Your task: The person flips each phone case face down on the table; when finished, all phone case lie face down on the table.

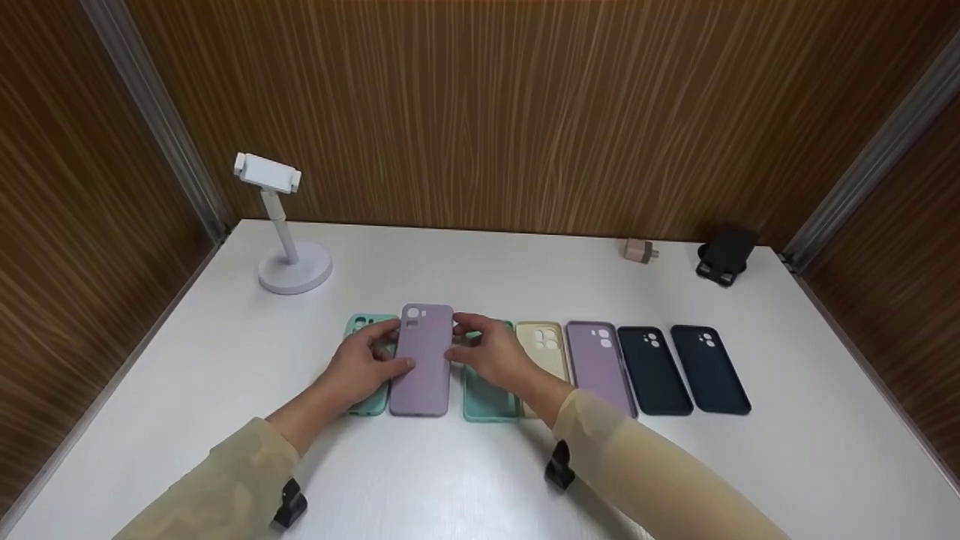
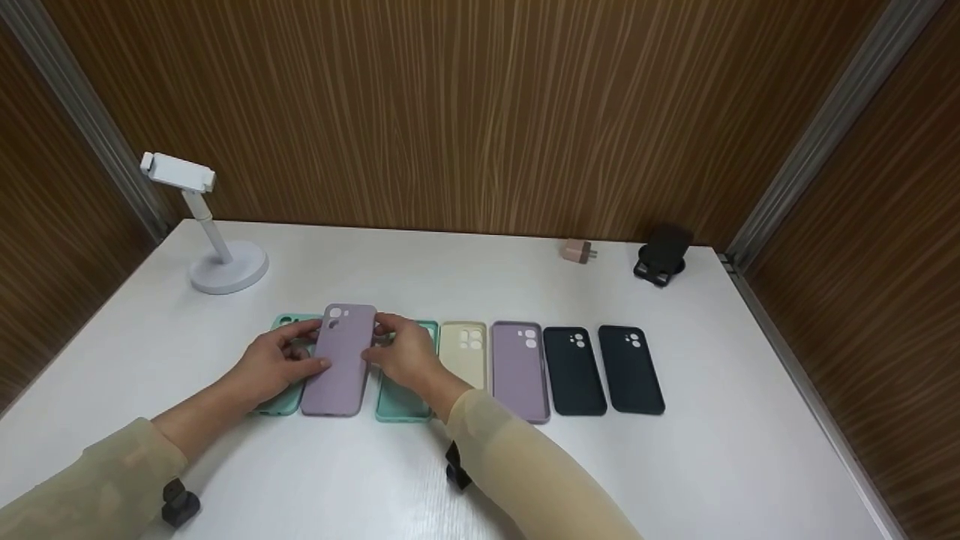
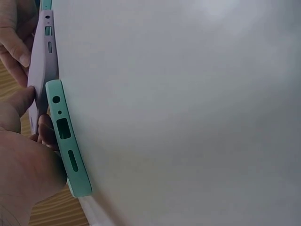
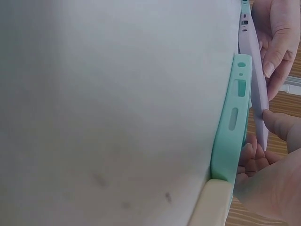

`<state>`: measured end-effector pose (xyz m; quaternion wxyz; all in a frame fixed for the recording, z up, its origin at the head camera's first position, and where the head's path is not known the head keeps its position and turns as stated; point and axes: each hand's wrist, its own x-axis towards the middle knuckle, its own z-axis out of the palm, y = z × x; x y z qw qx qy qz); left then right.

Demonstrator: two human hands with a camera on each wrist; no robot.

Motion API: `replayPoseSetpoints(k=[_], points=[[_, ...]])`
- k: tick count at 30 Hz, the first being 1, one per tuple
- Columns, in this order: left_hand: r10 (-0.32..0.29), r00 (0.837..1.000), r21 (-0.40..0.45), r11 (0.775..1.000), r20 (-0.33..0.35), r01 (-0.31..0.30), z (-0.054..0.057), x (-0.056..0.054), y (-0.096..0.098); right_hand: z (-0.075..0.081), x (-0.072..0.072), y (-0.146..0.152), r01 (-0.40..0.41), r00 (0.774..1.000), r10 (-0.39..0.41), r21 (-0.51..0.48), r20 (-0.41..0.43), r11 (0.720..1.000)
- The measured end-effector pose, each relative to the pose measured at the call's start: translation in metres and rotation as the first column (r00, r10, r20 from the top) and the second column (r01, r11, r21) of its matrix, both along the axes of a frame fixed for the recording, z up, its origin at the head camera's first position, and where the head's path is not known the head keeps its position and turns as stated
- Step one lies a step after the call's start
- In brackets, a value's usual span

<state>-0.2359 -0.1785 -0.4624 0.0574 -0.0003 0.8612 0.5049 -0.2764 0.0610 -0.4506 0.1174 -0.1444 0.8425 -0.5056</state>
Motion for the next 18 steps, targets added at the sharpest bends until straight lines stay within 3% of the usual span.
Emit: replayPoseSetpoints(k=[18], points=[[-0.011,1.0,-0.032,0.999,-0.014,0.011,0.0008,0.0018,0.0013,-0.001,0.0004,0.0013,-0.01,1.0,0.009,0.019,0.024,1.0]])
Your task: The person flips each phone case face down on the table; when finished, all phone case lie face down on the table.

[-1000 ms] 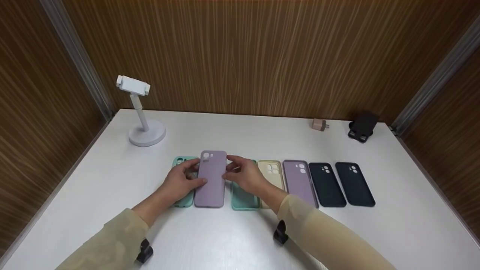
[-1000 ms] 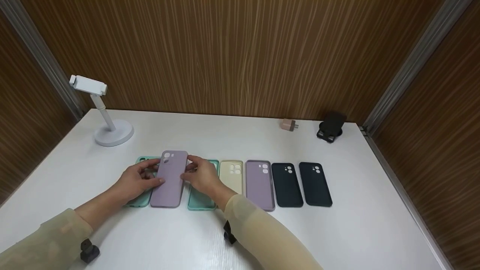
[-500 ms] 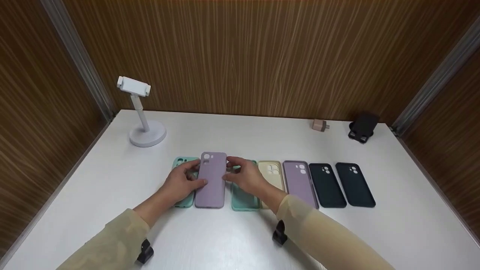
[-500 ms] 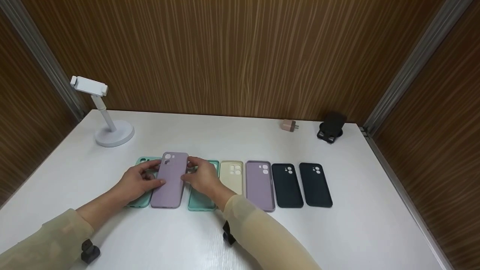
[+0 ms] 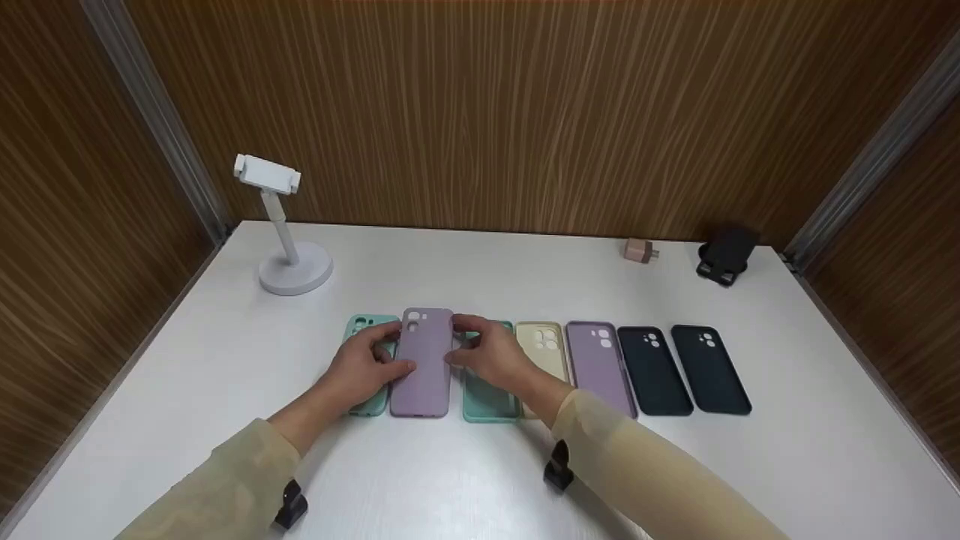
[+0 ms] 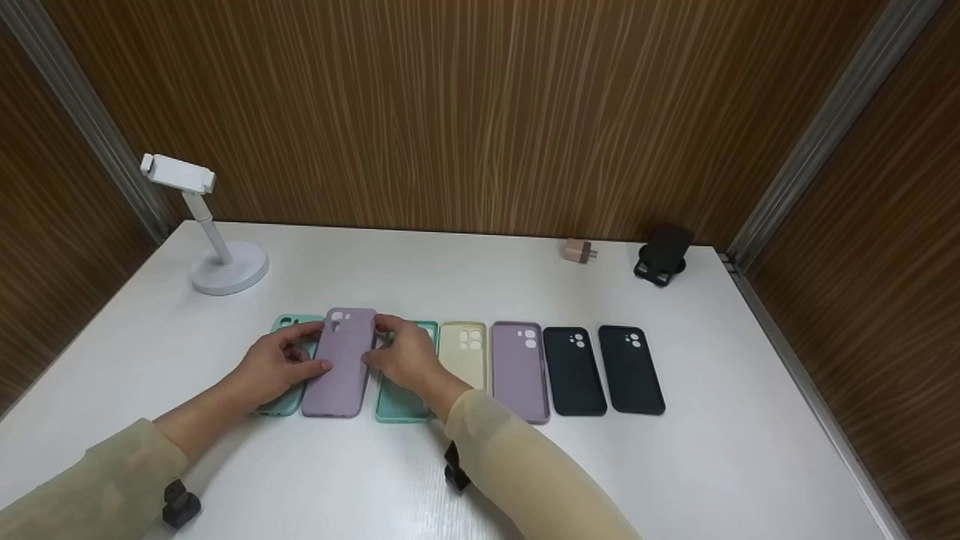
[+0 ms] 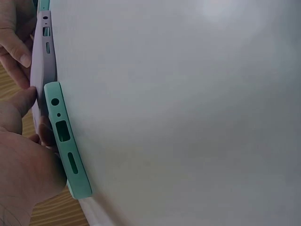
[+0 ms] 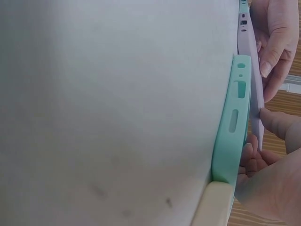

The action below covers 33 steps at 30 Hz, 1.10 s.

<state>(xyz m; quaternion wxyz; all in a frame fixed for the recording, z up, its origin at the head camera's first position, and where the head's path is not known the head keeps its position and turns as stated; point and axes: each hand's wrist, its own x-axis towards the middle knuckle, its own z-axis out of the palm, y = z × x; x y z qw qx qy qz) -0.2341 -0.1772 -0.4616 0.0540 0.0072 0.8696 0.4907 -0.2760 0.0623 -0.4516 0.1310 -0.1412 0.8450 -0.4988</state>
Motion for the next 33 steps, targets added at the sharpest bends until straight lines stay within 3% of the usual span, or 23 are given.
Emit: replayPoseSetpoints(k=[25,33], points=[[0.002,1.0,-0.024,1.0,0.008,-0.002,0.0002,0.0001,-0.0002,-0.0014,-0.0004,-0.0021,-0.023,0.999,0.026,0.075,-0.036,0.997],[-0.005,1.0,-0.008,1.0,0.001,0.005,-0.0021,-0.0008,-0.0006,-0.001,-0.0001,-0.0013,-0.019,1.0,0.019,0.071,-0.005,0.997]])
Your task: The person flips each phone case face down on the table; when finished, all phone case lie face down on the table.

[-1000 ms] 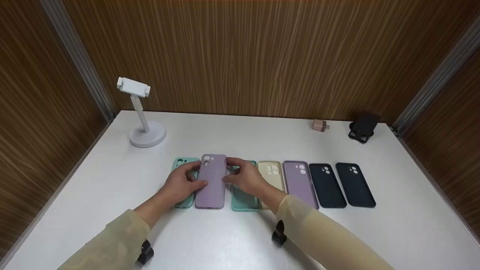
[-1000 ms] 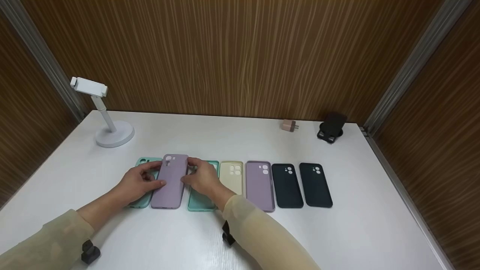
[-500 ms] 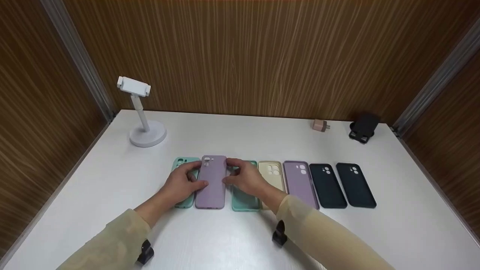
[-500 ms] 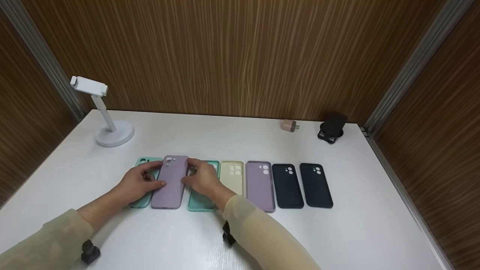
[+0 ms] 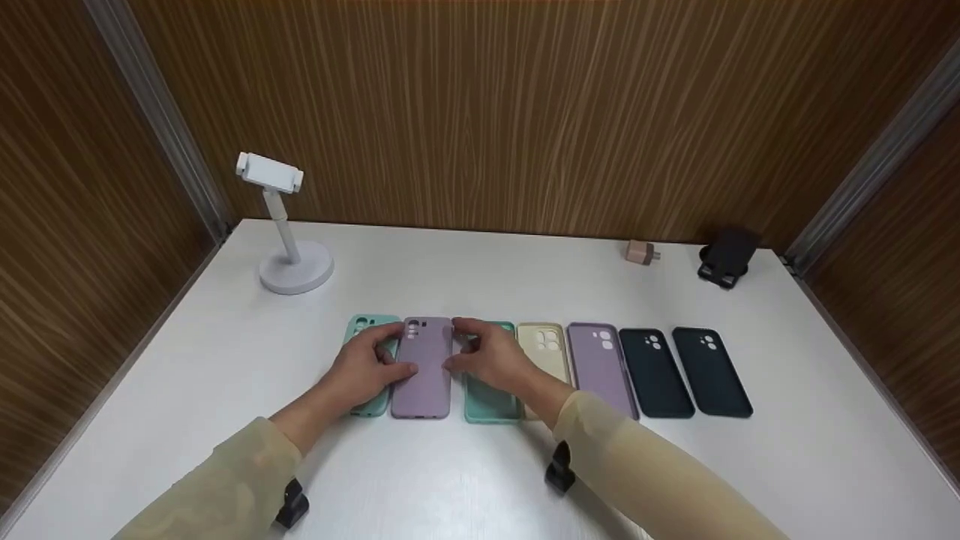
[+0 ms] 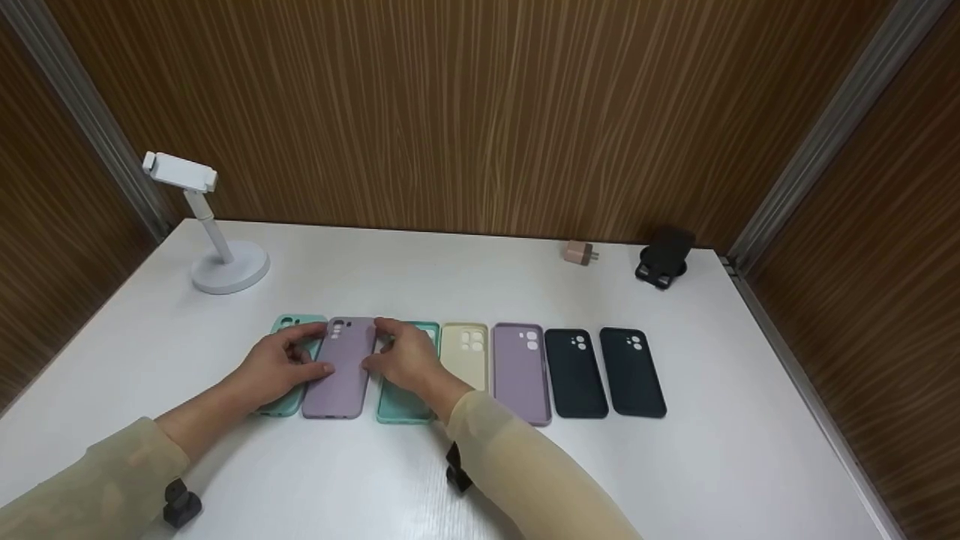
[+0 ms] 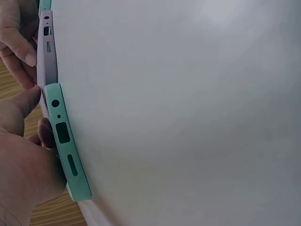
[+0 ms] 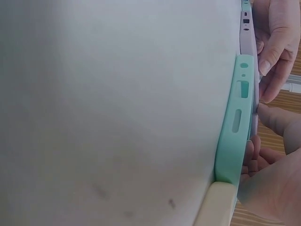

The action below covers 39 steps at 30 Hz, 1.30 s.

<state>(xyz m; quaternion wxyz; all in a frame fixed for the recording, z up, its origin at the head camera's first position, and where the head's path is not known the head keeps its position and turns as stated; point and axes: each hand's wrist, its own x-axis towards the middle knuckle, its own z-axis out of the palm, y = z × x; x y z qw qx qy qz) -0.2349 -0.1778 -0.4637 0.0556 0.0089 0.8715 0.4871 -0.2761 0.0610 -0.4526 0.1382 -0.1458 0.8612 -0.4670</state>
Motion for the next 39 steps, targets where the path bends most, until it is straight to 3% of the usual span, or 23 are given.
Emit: replayPoseSetpoints(k=[10,19,29,39], points=[[0.029,1.0,0.009,1.0,0.004,-0.029,0.006,0.001,0.001,0.004,-0.001,0.004,0.003,1.0,-0.004,-0.057,-0.013,0.998],[0.047,0.999,0.012,0.999,-0.022,-0.047,0.025,0.008,0.004,0.026,0.001,0.029,0.033,0.998,-0.041,-0.134,-0.057,0.99],[-0.023,0.993,0.003,1.0,-0.115,0.023,0.027,0.009,0.045,0.026,0.004,0.067,0.077,0.994,-0.083,-0.094,-0.066,0.993],[-0.053,0.996,-0.046,0.998,-0.078,0.05,0.021,-0.001,0.08,0.018,0.005,0.08,0.07,0.996,-0.07,-0.006,-0.058,0.998]])
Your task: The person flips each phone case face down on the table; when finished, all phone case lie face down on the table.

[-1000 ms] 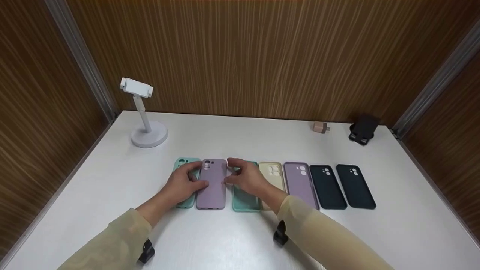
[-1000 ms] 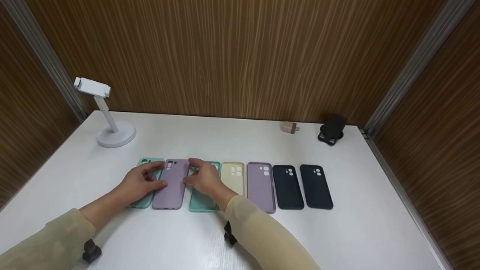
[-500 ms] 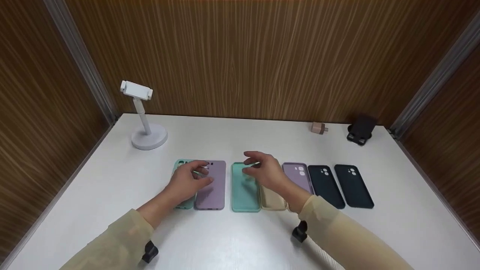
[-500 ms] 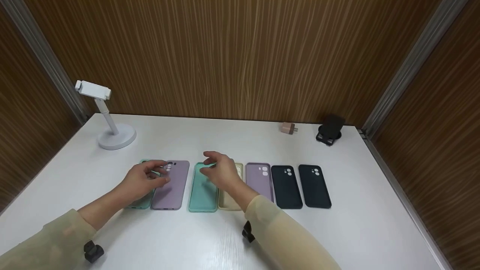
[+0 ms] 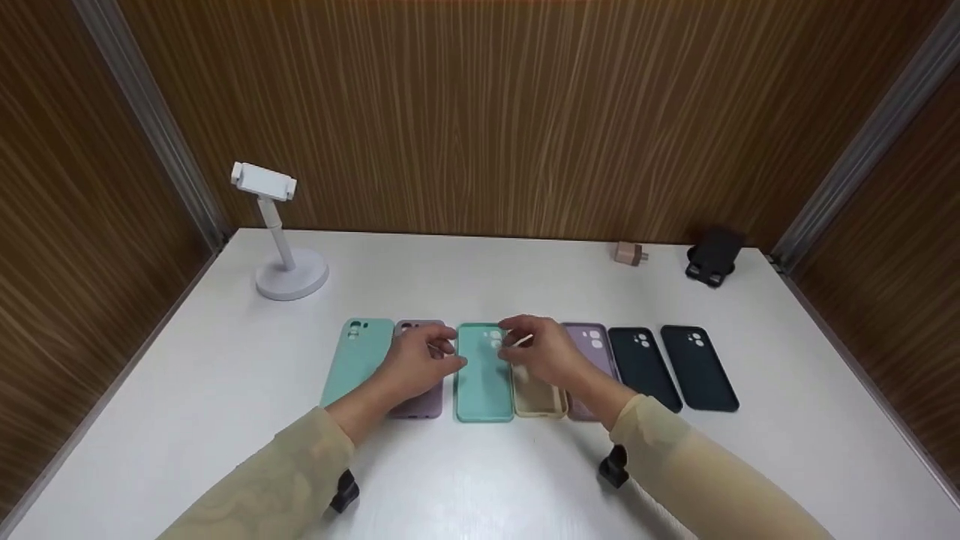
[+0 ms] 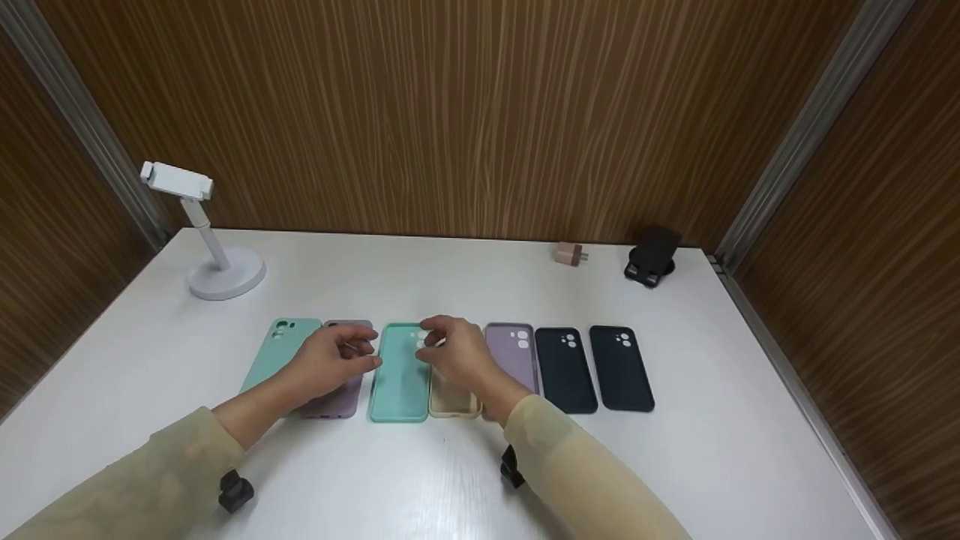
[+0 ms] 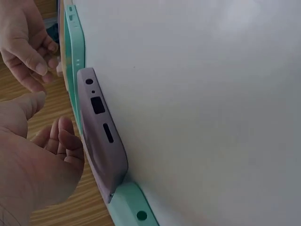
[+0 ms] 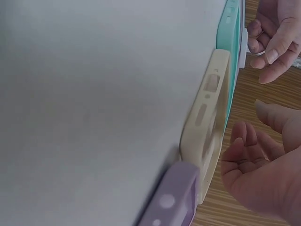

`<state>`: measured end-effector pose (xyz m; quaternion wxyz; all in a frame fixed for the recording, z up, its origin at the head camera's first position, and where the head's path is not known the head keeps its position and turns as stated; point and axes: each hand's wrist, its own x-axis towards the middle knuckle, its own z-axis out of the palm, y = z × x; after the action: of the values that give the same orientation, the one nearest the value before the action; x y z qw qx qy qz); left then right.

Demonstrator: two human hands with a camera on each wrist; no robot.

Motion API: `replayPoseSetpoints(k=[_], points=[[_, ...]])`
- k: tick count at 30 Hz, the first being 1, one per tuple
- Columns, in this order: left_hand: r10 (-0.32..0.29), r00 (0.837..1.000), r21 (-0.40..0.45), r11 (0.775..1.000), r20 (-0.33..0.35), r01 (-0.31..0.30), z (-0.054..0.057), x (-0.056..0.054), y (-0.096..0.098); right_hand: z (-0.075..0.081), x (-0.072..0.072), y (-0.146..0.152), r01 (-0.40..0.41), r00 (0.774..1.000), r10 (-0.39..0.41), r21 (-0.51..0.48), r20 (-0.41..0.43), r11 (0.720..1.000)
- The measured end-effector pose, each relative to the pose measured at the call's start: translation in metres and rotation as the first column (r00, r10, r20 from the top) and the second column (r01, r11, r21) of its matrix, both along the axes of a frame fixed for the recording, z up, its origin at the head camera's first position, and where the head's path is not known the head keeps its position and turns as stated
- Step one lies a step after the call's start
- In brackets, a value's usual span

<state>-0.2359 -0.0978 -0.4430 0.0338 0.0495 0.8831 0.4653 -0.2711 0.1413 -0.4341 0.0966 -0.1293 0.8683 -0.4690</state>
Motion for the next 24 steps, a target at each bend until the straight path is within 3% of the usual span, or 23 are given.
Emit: replayPoseSetpoints(k=[10,24], points=[[-0.002,1.0,-0.013,1.0,0.017,0.003,-0.011,-0.005,0.004,-0.009,-0.004,0.005,-0.035,0.999,0.033,0.059,0.035,0.998],[-0.007,1.0,-0.086,0.996,0.013,0.008,-0.017,-0.003,0.008,-0.018,-0.014,0.008,-0.099,0.995,0.099,0.069,0.001,0.993]])
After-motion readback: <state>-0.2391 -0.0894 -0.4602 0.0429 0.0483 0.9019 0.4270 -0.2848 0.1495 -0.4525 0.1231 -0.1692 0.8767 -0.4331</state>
